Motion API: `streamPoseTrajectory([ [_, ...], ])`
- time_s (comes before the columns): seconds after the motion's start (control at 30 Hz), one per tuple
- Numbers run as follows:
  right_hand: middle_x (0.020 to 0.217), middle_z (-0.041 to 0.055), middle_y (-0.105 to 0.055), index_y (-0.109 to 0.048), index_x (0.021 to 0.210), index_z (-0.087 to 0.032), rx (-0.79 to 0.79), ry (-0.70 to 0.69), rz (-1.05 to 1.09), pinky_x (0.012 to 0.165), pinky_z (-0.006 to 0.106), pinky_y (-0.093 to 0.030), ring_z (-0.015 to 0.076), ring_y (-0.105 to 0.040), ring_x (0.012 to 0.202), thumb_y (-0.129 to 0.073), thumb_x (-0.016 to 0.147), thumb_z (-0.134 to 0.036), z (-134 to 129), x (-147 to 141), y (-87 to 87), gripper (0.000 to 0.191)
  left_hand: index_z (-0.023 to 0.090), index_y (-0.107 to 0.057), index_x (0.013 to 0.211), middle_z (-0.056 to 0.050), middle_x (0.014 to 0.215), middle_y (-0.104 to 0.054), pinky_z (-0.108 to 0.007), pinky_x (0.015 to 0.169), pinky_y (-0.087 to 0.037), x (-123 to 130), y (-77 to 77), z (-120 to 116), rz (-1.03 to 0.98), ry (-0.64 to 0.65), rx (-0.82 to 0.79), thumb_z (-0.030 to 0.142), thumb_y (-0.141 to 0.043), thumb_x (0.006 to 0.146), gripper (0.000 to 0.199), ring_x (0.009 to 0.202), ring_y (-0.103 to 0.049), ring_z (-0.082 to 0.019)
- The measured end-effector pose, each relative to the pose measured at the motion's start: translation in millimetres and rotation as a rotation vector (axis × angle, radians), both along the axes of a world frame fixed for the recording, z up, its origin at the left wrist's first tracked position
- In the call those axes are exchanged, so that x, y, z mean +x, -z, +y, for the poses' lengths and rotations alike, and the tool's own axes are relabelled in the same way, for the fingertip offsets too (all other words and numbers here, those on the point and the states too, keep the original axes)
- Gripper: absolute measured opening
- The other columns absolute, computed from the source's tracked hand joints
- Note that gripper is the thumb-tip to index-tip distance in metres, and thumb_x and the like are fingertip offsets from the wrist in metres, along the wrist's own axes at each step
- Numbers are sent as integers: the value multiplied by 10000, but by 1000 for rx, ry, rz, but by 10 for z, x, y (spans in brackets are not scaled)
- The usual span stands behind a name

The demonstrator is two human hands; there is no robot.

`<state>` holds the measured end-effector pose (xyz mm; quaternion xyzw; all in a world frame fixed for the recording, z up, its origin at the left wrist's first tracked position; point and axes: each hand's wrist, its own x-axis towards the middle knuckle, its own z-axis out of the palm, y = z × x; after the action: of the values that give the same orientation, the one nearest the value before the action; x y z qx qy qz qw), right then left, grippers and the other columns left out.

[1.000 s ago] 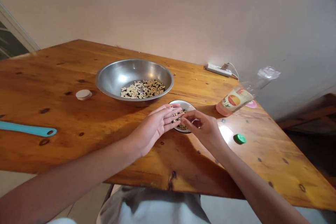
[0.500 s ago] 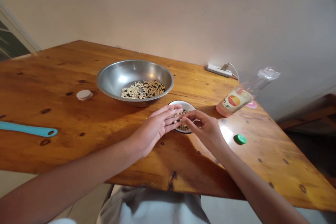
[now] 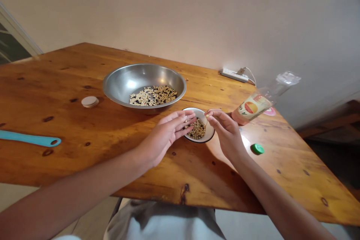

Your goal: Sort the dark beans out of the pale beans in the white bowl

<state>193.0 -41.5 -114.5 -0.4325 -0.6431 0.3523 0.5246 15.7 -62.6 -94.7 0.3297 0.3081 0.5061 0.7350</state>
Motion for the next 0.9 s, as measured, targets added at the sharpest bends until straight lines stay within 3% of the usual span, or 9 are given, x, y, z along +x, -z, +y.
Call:
streamPoseTrajectory([
  [0.23, 808, 25, -636, -615, 838, -211, 32, -50, -233, 730, 297, -446, 161, -567, 758, -563, 850, -355, -60, -38, 25, 154, 164, -660, 965, -55, 1026, -695, -337, 986, -394, -20, 50, 57, 220, -38, 161, 240, -648, 783, 196, 1063, -590, -194],
  [0.47, 801, 18, -643, -620, 838, -202, 112, 7, -332, 664, 267, -425, 144, -548, 703, -552, 856, -315, -49, -47, 16, 133, 183, -673, 882, -66, 1196, -643, -310, 1008, -366, -9, 91, 67, 281, -6, 171, 241, -676, 759, 136, 1146, -555, -193],
  [0.9, 854, 10, -655, -620, 911, -217, 181, 31, -385, 656, 259, -424, 135, -530, 690, -553, 863, -265, -51, -32, 11, 96, 178, -662, 767, -91, 1209, -640, -321, 1041, -350, -9, 57, 96, 364, -70, 291, 217, -680, 745, 48, 1218, -512, -211],
])
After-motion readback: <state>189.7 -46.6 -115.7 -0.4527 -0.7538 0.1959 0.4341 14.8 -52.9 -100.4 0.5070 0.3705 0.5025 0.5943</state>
